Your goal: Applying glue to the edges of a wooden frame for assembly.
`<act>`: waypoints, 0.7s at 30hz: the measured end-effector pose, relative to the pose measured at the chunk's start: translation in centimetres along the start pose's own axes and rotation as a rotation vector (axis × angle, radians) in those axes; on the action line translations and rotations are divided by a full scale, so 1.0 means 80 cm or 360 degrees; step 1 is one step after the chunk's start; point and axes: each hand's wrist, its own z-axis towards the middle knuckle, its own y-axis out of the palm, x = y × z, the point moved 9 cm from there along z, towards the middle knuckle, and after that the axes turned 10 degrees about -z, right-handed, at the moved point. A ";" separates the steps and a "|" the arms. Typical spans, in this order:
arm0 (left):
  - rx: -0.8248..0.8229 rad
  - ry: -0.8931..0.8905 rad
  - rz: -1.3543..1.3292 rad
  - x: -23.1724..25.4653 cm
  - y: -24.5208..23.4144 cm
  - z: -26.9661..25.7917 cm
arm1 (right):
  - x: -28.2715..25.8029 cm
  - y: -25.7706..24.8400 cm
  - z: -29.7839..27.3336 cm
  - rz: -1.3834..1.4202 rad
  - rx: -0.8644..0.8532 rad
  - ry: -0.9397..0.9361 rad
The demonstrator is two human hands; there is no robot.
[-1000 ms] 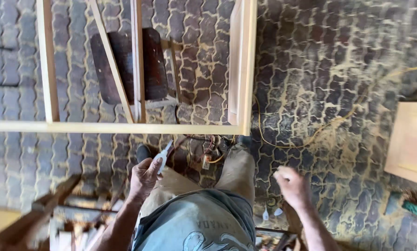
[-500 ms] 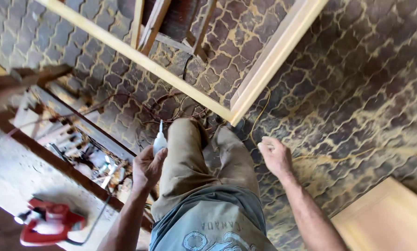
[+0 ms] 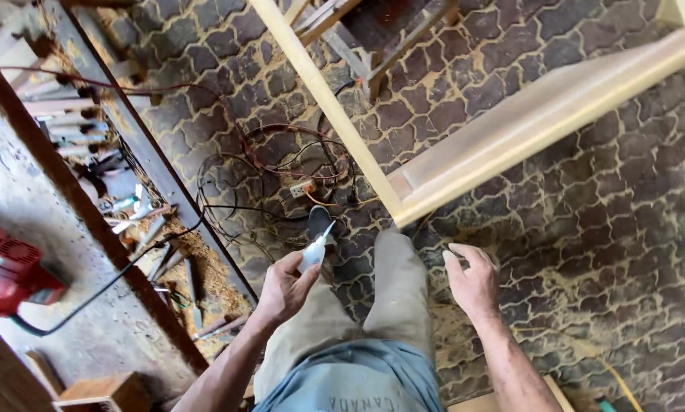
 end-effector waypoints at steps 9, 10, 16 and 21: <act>0.0330 0.0247 -0.0228 -0.066 0.021 0.148 | -0.122 0.083 0.114 -0.0235 -0.0388 -0.1734; 0.0374 0.0299 -0.0317 -0.078 0.017 0.176 | -0.128 0.110 0.093 -0.0270 -0.0742 -0.2090; 0.0298 0.0705 -0.0612 -0.085 0.009 0.294 | -0.119 0.207 0.151 -0.0570 -0.1454 -0.2386; 0.0276 0.1152 -0.0720 -0.101 0.011 0.303 | -0.166 0.234 0.195 -0.0338 -0.1003 -0.2612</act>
